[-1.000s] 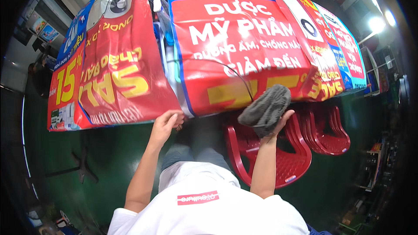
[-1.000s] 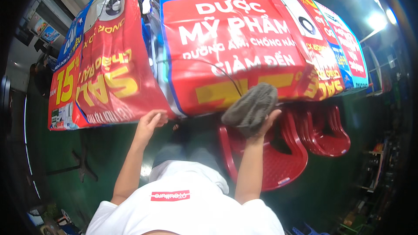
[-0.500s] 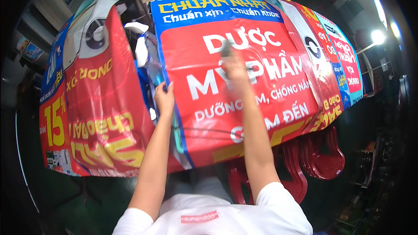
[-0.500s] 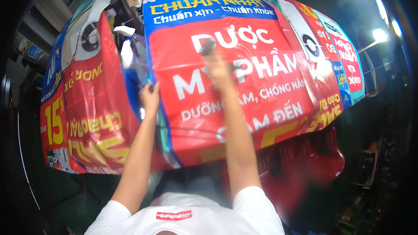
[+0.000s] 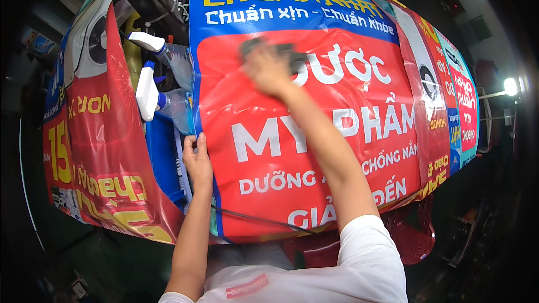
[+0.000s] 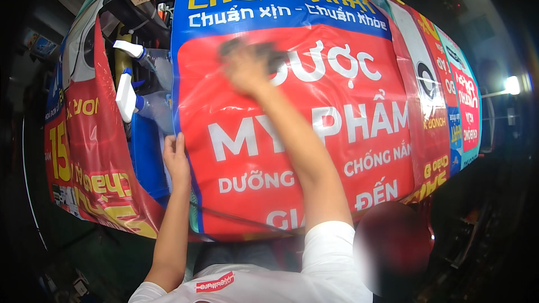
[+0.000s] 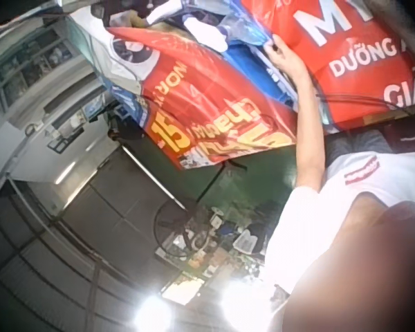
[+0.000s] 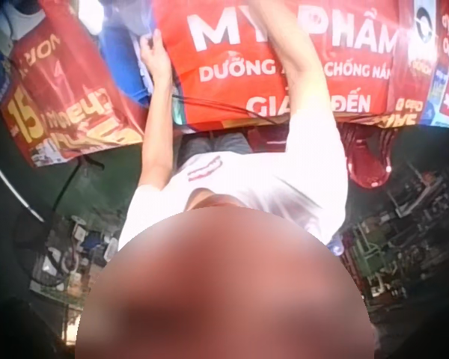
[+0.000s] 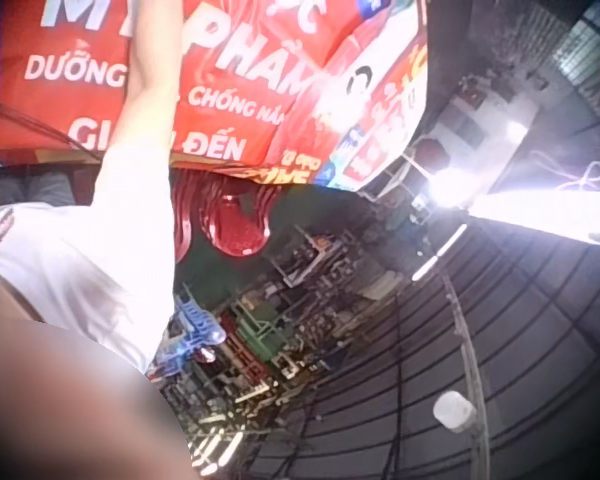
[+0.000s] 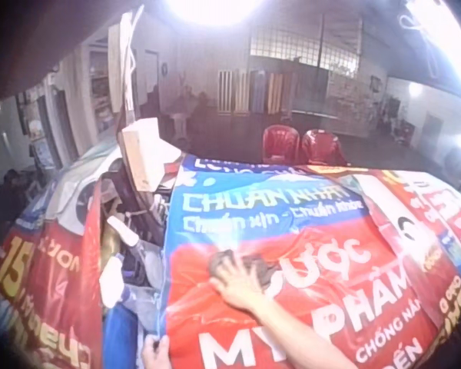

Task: The person picks up a power adapter and cord, places them on a table, then walks to a large colorful banner and wipes its surface with a cloth. The person continues wiping different sections of the banner.

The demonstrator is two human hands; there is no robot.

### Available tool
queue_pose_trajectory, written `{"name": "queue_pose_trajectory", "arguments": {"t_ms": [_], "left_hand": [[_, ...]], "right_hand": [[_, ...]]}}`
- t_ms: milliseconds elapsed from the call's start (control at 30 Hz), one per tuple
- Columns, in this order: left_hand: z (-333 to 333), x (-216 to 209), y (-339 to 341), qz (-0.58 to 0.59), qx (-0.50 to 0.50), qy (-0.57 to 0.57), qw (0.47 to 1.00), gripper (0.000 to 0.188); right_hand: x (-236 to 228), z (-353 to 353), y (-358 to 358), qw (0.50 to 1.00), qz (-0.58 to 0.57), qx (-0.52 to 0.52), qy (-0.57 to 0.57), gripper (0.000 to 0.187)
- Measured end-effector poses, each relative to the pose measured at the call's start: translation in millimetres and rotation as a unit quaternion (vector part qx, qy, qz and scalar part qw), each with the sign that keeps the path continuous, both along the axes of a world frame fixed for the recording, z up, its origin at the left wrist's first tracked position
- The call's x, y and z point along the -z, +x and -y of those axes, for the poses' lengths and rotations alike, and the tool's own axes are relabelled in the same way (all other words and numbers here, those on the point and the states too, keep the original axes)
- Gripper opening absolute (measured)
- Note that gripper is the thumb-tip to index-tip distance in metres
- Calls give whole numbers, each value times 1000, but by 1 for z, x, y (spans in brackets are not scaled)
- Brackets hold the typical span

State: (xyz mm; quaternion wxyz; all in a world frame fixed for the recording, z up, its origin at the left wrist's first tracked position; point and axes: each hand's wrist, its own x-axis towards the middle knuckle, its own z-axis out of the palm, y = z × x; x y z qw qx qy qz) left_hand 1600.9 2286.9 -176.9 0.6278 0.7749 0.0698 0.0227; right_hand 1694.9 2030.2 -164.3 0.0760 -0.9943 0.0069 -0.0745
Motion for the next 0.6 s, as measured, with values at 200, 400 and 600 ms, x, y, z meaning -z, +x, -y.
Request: {"name": "queue_pose_trajectory", "arguments": {"t_ms": [200, 400, 600], "left_hand": [[1, -4, -4, -12, 7, -45, 999, 24], [3, -9, -3, -41, -1, -49, 998, 24], [2, -10, -9, -32, -8, -33, 999, 23]], "right_hand": [[22, 12, 46, 990, 61, -105, 67, 44], [19, 151, 72, 949, 49, 297, -92, 44], [-5, -21, 31, 972, 8, -233, 34, 43]]}}
